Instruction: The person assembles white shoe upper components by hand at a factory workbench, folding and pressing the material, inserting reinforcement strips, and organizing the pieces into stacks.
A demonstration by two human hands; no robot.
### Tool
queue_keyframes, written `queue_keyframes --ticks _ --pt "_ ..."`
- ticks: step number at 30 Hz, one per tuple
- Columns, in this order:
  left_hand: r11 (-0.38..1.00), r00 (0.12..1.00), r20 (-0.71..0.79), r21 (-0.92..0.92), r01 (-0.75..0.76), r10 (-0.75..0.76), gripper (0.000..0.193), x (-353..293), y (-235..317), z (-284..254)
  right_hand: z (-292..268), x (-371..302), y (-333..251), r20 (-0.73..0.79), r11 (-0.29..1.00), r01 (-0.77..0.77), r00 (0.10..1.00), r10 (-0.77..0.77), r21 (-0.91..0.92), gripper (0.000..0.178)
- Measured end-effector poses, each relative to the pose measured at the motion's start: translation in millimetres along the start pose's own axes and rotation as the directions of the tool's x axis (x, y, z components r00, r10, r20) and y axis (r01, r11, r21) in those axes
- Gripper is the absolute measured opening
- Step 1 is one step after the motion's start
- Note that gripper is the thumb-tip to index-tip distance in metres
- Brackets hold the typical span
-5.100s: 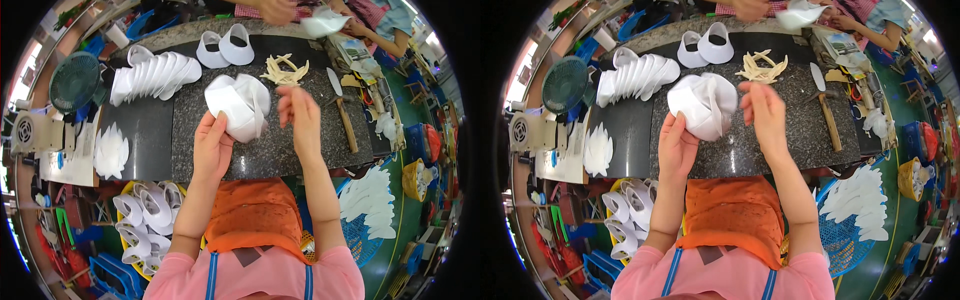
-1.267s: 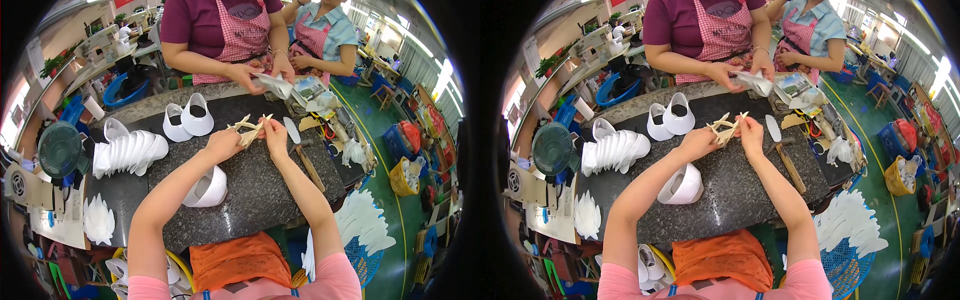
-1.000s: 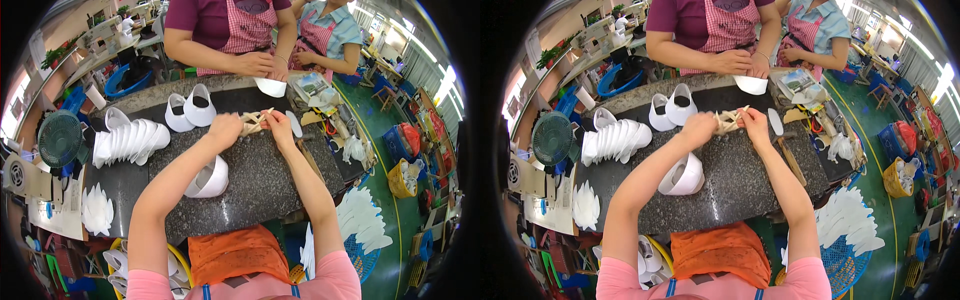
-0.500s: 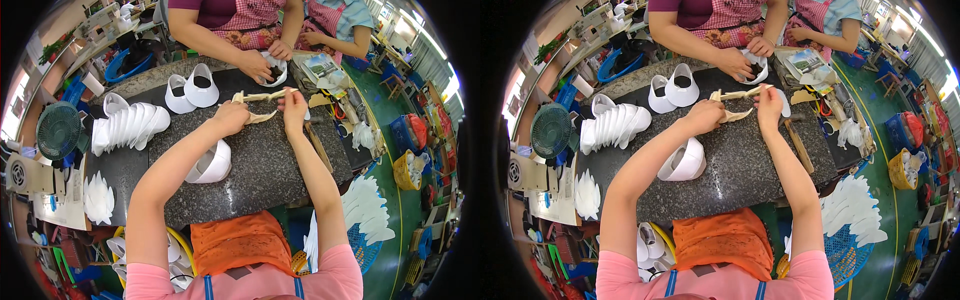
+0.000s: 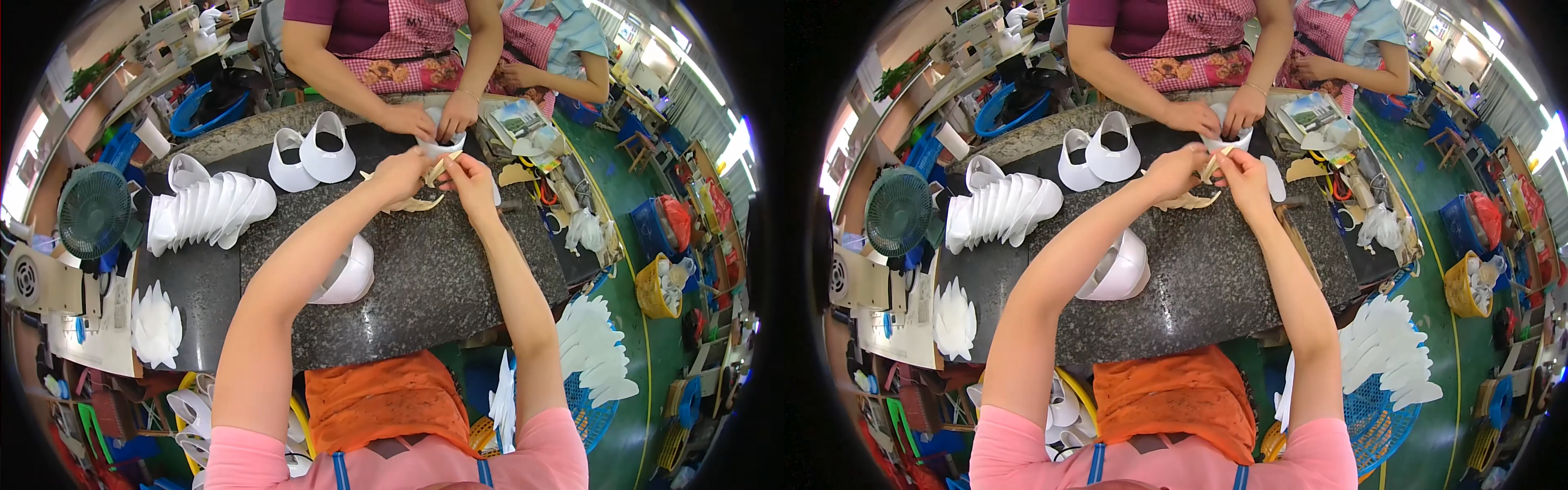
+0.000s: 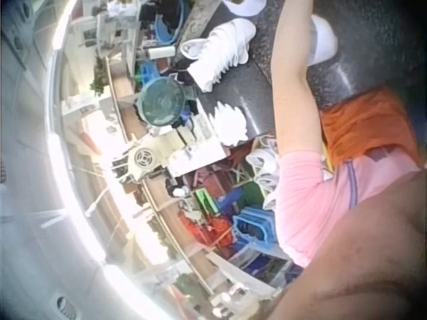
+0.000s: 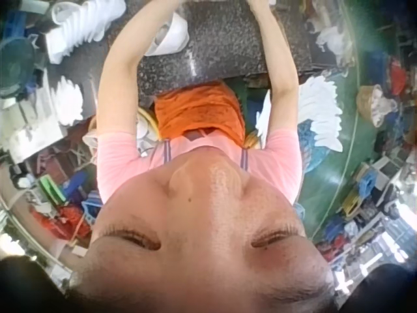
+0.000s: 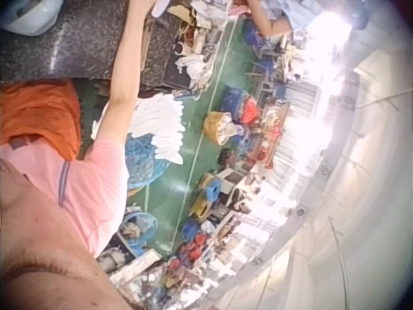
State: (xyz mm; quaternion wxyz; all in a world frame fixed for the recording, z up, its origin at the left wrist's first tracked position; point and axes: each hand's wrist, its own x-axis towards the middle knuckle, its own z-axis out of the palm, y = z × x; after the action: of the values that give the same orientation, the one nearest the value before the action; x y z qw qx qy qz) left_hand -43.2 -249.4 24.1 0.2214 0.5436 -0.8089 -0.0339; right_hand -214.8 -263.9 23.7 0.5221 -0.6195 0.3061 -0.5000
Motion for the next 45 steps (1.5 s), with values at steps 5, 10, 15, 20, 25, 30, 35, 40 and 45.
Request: queue_keyframes --ticks 5,10,15,20,25,30,35,40,45 --pt "0.999 0.999 0.038 0.04 0.033 -0.035 0.012 12.7 0.2 11.8 -8.2 -7.5 8.3 -0.311 0.964 0.148 0.926 -0.213 -0.22 0.02" --pt "0.993 0.99 0.115 0.097 0.066 -0.077 0.011 18.4 12.1 6.5 -12.0 -6.1 19.1 -0.383 0.993 0.076 0.917 -0.107 -0.094 0.021" --pt "0.997 0.994 -0.08 -0.018 0.069 -0.07 0.011 12.6 17.1 -3.5 -3.3 5.5 10.7 -0.093 1.0 -0.014 0.996 0.013 -0.006 0.023" --pt "0.985 0.992 -0.114 -0.168 0.028 -0.047 0.012 9.0 12.1 -5.9 -0.4 7.3 16.6 -0.027 0.995 -0.086 0.996 0.085 -0.05 0.019" --pt "0.997 1.0 -0.002 0.07 -0.031 0.031 0.019 0.6 16.3 -11.1 -1.8 8.7 20.3 -0.048 0.98 -0.156 0.987 0.151 -0.126 0.019" --pt "0.986 0.998 -0.001 0.153 -0.059 0.06 0.021 0.9 17.7 -13.3 11.7 1.9 17.8 -0.149 0.978 -0.2 0.967 0.207 0.059 0.019" --pt "0.983 0.995 -0.038 0.165 -0.084 0.091 0.02 -0.4 13.5 -5.9 13.4 0.7 30.7 -0.158 0.965 -0.18 0.965 0.211 0.19 0.018" --pt "0.995 0.998 -0.067 0.102 0.012 -0.005 0.018 -0.2 11.7 -6.8 22.1 -4.1 33.0 -0.17 0.826 -0.119 0.953 0.25 0.551 0.019" --pt "0.992 0.998 -0.004 0.106 -0.07 0.07 0.023 -9.8 8.9 -5.1 2.8 -5.1 41.0 -0.25 0.89 -0.023 0.956 0.153 0.456 0.024"
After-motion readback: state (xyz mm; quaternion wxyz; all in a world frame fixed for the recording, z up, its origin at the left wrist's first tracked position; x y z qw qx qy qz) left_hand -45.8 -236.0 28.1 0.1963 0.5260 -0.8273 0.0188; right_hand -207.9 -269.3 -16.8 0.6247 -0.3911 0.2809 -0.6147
